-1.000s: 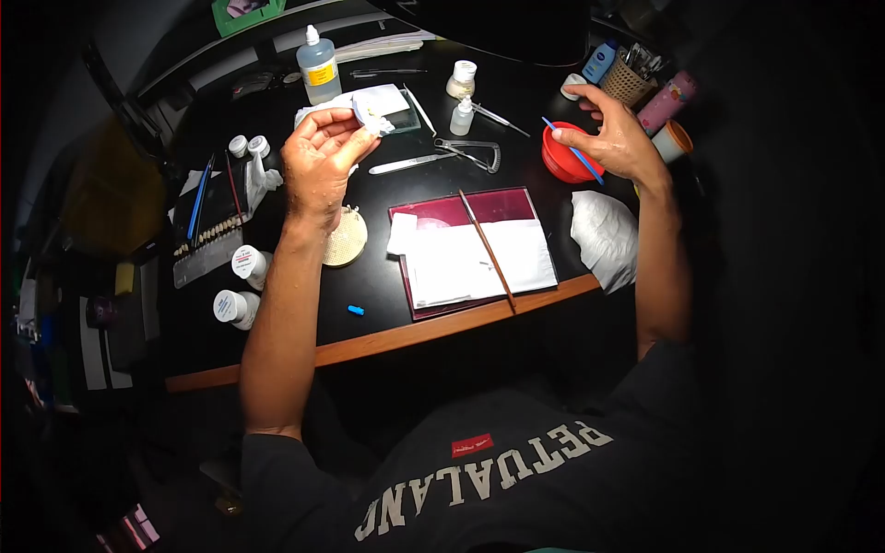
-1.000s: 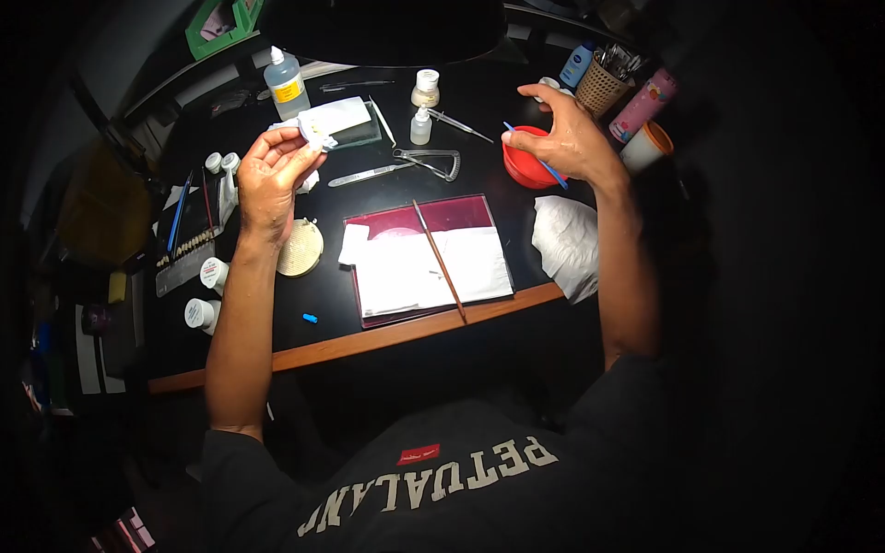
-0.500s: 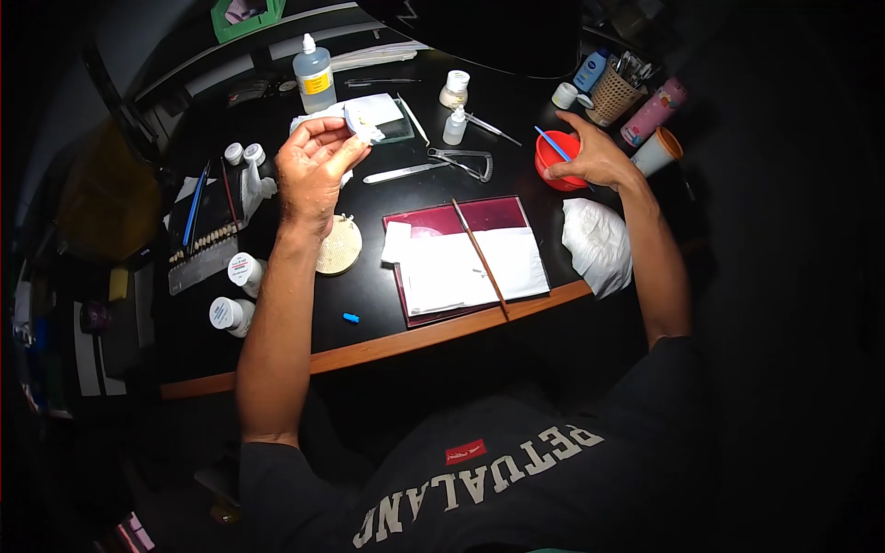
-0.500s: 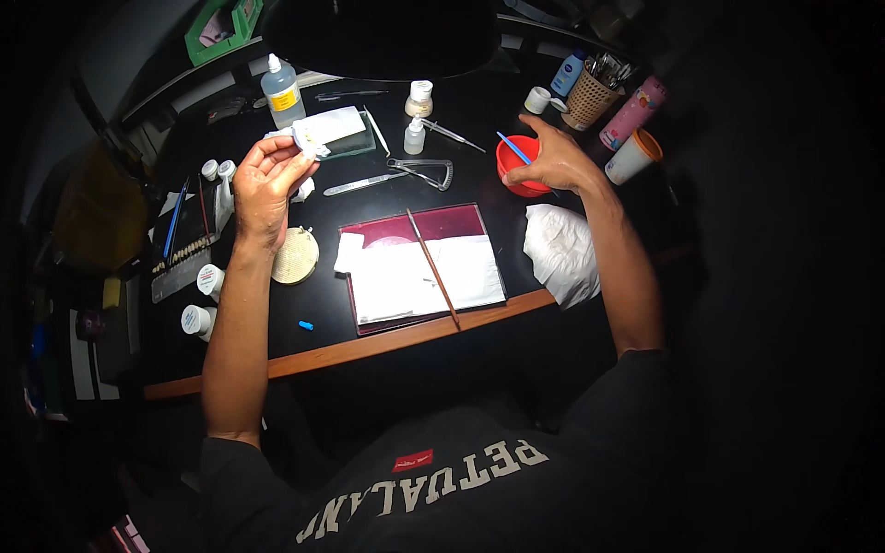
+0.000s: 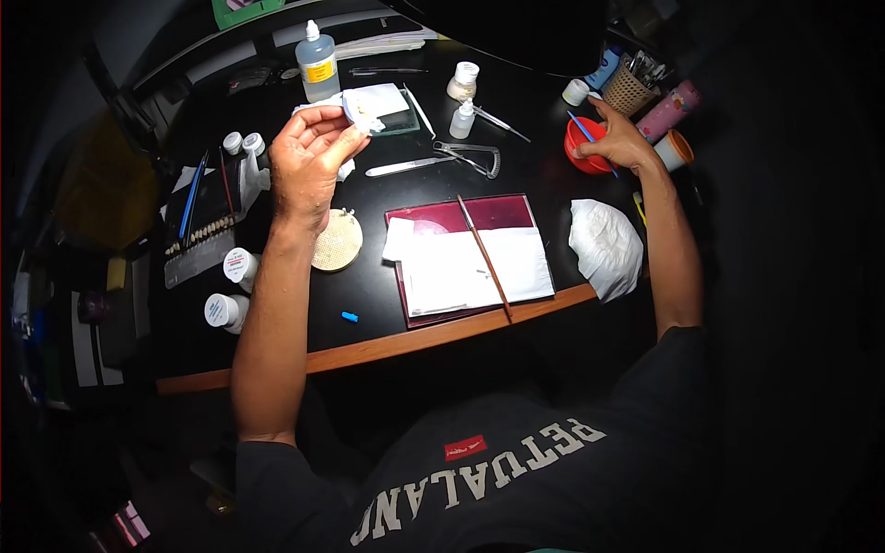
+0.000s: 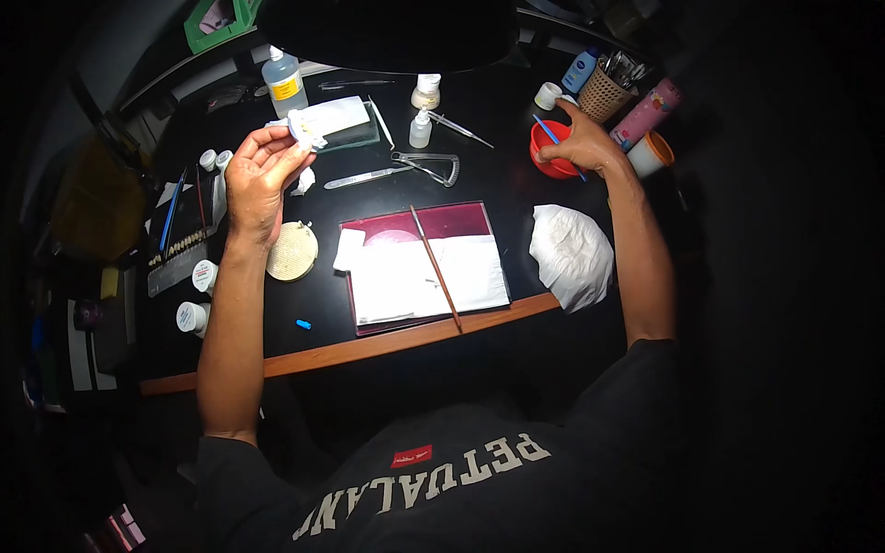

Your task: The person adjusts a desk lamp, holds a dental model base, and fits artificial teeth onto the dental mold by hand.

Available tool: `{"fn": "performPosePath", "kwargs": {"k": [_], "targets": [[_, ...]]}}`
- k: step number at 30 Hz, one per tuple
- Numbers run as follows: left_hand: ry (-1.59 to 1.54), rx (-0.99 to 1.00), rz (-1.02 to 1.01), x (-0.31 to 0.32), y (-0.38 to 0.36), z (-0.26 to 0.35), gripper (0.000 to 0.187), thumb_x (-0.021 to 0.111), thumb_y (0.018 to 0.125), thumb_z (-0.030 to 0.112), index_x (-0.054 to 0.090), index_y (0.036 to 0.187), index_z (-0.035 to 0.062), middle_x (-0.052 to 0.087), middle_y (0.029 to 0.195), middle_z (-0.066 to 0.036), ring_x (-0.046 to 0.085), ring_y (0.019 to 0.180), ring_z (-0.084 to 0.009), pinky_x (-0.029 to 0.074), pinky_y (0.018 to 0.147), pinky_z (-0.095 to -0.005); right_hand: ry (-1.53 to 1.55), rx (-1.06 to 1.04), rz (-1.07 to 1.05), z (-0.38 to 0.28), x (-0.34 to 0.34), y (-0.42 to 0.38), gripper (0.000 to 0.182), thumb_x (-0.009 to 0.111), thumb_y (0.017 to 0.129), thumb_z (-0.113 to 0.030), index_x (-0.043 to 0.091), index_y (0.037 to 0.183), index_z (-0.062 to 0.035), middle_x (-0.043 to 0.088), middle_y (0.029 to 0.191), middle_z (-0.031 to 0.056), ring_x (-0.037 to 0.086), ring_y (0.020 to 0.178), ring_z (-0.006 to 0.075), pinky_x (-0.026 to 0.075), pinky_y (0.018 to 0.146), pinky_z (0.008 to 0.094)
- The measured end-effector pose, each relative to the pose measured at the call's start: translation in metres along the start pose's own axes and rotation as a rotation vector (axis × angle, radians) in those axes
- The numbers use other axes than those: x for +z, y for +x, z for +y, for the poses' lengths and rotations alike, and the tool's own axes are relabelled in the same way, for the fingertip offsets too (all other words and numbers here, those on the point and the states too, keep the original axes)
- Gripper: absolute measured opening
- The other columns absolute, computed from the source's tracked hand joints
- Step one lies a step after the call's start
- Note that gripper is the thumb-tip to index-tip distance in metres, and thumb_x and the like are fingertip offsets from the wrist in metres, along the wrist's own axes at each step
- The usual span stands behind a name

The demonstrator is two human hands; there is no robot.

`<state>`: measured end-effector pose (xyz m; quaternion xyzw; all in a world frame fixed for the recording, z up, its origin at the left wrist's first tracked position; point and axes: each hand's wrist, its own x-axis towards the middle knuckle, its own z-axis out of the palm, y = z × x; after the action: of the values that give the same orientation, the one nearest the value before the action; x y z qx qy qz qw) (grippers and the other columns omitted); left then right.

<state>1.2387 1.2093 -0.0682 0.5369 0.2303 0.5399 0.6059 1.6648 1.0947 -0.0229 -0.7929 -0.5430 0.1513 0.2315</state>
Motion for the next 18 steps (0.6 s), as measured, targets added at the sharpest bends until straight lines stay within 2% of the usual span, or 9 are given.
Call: {"fn": "performPosePath", "kwargs": {"k": [6, 9, 10, 13, 14, 17, 18], "targets": [[-0.037, 0.02, 0.032, 0.0, 0.002, 0.0, 0.029, 0.071, 0.083, -0.005, 0.055, 0.108, -0.007, 0.066, 0.103, -0.019, 0.07, 0.091, -0.0214, 0.061, 0.083, -0.031, -0.011, -0.014, 0.051, 0.014, 0.0, 0.008, 0.11, 0.087, 0.054, -0.017, 0.035, 0.15, -0.0024, 0.058, 0.128, 0.0259, 0.058, 0.119, 0.031, 0.042, 0.106, 0.0375], [-0.038, 0.023, 0.038, -0.001, 0.003, -0.001, 0.03, 0.072, 0.083, -0.005, 0.056, 0.109, -0.0073, 0.067, 0.102, -0.019, 0.07, 0.091, -0.0211, 0.061, 0.081, -0.0304, 0.038, 0.051, -0.021, 0.01, -0.001, 0.007, 0.111, 0.089, 0.057, -0.017, 0.033, 0.151, -0.0049, 0.037, 0.15, 0.0287, 0.04, 0.139, 0.0357, 0.031, 0.115, 0.0405], [-0.039, 0.027, 0.036, -0.001, 0.003, -0.002, 0.03, 0.072, 0.083, -0.005, 0.056, 0.109, -0.0073, 0.067, 0.102, -0.019, 0.07, 0.091, -0.0211, 0.061, 0.081, -0.0301, 0.024, 0.026, -0.022, 0.019, 0.0, 0.01, 0.11, 0.09, 0.059, -0.021, 0.033, 0.151, -0.005, 0.037, 0.15, 0.0287, 0.039, 0.139, 0.0362, 0.03, 0.115, 0.041], [0.003, 0.028, 0.021, -0.003, 0.004, -0.002, 0.031, 0.069, 0.085, -0.005, 0.055, 0.112, -0.0068, 0.067, 0.106, -0.019, 0.07, 0.095, -0.0217, 0.06, 0.085, -0.03, -0.065, -0.094, 0.051, 0.024, 0.003, 0.009, 0.112, 0.092, 0.057, -0.029, 0.034, 0.15, -0.0032, 0.05, 0.139, 0.0291, 0.051, 0.129, 0.0352, 0.041, 0.107, 0.0405], [0.025, 0.025, 0.013, -0.004, 0.004, -0.002, 0.031, 0.068, 0.086, -0.005, 0.054, 0.114, -0.0065, 0.067, 0.107, -0.019, 0.07, 0.097, -0.022, 0.06, 0.088, -0.0302, -0.07, -0.076, 0.058, 0.024, 0.001, 0.005, 0.108, 0.091, 0.06, -0.034, 0.037, 0.149, -0.0058, 0.046, 0.142, 0.0291, 0.047, 0.133, 0.037, 0.039, 0.109, 0.0411], [0.044, 0.034, 0.026, -0.005, 0.004, 0.0, 0.03, 0.068, 0.087, -0.005, 0.054, 0.114, -0.0067, 0.067, 0.107, -0.02, 0.07, 0.096, -0.0218, 0.06, 0.087, -0.0297, -0.177, -0.253, 0.191, -0.042, -0.001, -0.044, 0.098, 0.089, 0.064, -0.032, 0.042, 0.147, -0.008, 0.047, 0.141, 0.0286, 0.047, 0.133, 0.0382, 0.039, 0.109, 0.0426], [-0.023, 0.066, 0.029, -0.006, 0.005, -0.002, 0.032, 0.072, 0.083, -0.005, 0.056, 0.11, -0.0074, 0.067, 0.101, -0.02, 0.071, 0.09, -0.0216, 0.062, 0.081, -0.0291, -0.159, -0.341, 0.173, -0.058, 0.002, -0.059, 0.085, 0.086, 0.068, -0.026, 0.048, 0.143, -0.0098, 0.049, 0.139, 0.0251, 0.048, 0.132, 0.0364, 0.039, 0.11, 0.0429]]}}
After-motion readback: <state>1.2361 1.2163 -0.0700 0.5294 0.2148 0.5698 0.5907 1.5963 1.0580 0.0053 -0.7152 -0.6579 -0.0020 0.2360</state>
